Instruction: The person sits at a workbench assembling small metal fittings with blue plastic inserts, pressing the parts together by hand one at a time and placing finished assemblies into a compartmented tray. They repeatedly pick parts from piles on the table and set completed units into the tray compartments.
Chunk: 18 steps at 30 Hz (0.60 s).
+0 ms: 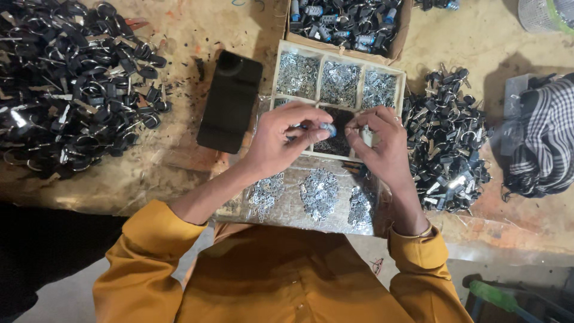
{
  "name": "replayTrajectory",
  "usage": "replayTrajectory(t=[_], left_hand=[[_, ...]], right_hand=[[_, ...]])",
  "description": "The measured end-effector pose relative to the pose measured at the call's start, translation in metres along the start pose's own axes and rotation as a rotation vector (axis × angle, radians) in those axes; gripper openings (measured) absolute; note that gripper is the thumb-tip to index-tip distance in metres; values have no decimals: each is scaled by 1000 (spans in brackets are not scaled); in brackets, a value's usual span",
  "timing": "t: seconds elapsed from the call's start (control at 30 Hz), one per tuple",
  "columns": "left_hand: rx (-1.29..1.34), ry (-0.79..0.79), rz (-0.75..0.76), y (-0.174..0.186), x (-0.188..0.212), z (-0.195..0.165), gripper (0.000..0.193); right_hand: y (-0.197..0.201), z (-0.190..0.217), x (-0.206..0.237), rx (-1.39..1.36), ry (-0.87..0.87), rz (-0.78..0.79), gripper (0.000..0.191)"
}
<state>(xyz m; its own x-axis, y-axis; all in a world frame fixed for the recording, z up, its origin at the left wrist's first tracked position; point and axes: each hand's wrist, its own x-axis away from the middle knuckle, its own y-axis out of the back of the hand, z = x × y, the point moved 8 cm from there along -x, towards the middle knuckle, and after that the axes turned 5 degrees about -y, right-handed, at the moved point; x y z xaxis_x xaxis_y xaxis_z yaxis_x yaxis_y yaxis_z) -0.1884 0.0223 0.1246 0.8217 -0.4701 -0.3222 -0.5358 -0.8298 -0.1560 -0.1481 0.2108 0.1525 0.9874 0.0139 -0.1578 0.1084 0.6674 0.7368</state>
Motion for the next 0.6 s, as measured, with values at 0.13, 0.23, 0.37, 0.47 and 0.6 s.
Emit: replayTrajectory(t=[0.13, 0.23, 0.37, 0.47, 0.6], left_hand=[[-64, 5, -36, -1, 1, 4, 24], [-91, 8, -50, -3, 2, 8, 24], [-61, 47, -59, -4, 4, 14, 24], [-85, 50, -48, -3, 5, 15, 23], [-74, 33, -19, -6, 5, 15, 20]], right_hand=[[-4, -1, 0, -32, 26, -26, 14], [-5, -2, 1, -20, 29, -39, 14], [-4, 2, 3, 40, 60, -72, 14], [-5, 5, 4, 70, 83, -77, 14], [-9, 4, 3, 7, 73, -23, 16]])
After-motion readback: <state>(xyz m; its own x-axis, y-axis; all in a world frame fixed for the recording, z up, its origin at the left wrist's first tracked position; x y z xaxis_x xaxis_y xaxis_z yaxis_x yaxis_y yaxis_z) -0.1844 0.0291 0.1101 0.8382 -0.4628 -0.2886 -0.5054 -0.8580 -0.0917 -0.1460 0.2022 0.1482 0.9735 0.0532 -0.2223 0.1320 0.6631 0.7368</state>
